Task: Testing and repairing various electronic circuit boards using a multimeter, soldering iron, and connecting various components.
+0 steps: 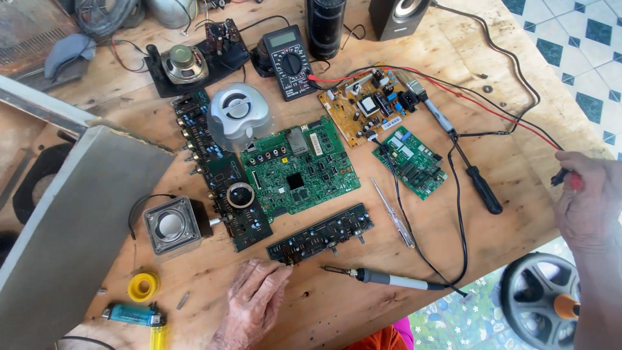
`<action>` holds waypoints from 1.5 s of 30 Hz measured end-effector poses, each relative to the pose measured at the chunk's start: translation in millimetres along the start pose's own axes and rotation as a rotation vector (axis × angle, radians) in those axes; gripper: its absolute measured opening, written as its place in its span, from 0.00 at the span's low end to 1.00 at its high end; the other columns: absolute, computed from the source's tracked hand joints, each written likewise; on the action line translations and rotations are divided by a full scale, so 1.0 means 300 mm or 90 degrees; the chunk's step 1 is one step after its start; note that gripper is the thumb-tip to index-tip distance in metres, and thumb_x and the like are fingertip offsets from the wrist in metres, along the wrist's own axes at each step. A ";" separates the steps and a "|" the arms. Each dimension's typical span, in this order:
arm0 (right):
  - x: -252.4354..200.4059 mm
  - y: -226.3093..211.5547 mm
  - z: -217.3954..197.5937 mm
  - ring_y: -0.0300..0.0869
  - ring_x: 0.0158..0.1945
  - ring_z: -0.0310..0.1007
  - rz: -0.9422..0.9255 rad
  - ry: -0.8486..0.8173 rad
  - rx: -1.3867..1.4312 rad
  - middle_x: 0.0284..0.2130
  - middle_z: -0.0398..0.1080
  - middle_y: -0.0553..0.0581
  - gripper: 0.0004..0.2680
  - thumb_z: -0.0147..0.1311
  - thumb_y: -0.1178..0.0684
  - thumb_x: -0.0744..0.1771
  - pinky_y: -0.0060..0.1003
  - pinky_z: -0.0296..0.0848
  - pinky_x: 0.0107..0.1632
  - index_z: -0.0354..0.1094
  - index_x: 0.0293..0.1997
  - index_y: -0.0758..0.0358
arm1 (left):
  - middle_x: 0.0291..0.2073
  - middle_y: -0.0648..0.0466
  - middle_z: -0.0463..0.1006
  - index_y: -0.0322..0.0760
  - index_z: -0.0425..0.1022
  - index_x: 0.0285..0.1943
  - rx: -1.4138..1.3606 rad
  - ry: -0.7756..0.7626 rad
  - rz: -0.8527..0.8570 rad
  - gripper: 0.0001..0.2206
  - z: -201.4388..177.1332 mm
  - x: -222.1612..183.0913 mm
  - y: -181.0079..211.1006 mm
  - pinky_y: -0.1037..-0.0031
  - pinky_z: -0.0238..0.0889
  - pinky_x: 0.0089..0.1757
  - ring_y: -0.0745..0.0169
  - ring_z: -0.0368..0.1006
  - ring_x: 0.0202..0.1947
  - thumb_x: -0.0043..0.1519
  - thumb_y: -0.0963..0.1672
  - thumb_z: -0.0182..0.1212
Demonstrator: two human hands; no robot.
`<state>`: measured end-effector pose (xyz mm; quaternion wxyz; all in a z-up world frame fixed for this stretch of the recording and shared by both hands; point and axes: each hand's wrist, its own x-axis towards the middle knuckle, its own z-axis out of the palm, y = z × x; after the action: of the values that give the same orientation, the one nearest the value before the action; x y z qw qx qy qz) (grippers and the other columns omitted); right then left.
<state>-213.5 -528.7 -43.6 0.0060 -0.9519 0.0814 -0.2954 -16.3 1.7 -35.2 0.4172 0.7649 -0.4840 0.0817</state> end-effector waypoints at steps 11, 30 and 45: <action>0.412 -0.424 -0.083 0.57 0.44 0.74 -0.183 0.105 -0.027 0.46 0.77 0.72 0.09 0.49 0.60 0.77 0.50 0.76 0.49 0.74 0.58 0.78 | 0.38 0.47 0.75 0.32 0.72 0.49 0.039 0.011 -0.007 0.07 -0.016 0.025 0.012 0.64 0.63 0.37 0.51 0.71 0.34 0.63 0.38 0.53; 0.513 -0.948 0.021 0.40 0.38 0.66 -0.537 0.008 0.014 0.38 0.66 0.50 0.09 0.44 0.55 0.70 0.33 0.67 0.33 0.69 0.54 0.58 | 0.64 0.36 0.65 0.35 0.64 0.67 0.319 0.092 -0.043 0.23 0.017 0.192 0.111 0.53 0.64 0.55 0.39 0.66 0.61 0.71 0.52 0.36; 0.430 -0.944 0.088 0.45 0.39 0.73 -0.555 0.079 0.207 0.37 0.72 0.58 0.03 0.47 0.57 0.69 0.37 0.72 0.39 0.65 0.43 0.61 | 0.28 0.51 0.67 0.31 0.71 0.45 0.214 -0.018 0.016 0.07 0.129 0.222 0.052 0.65 0.56 0.32 0.51 0.62 0.29 0.65 0.38 0.46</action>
<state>-50.8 -270.6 23.8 0.0259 -0.8645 -0.3730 -0.3359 -5.2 -73.9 -16.0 0.2754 0.8188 -0.4791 0.1557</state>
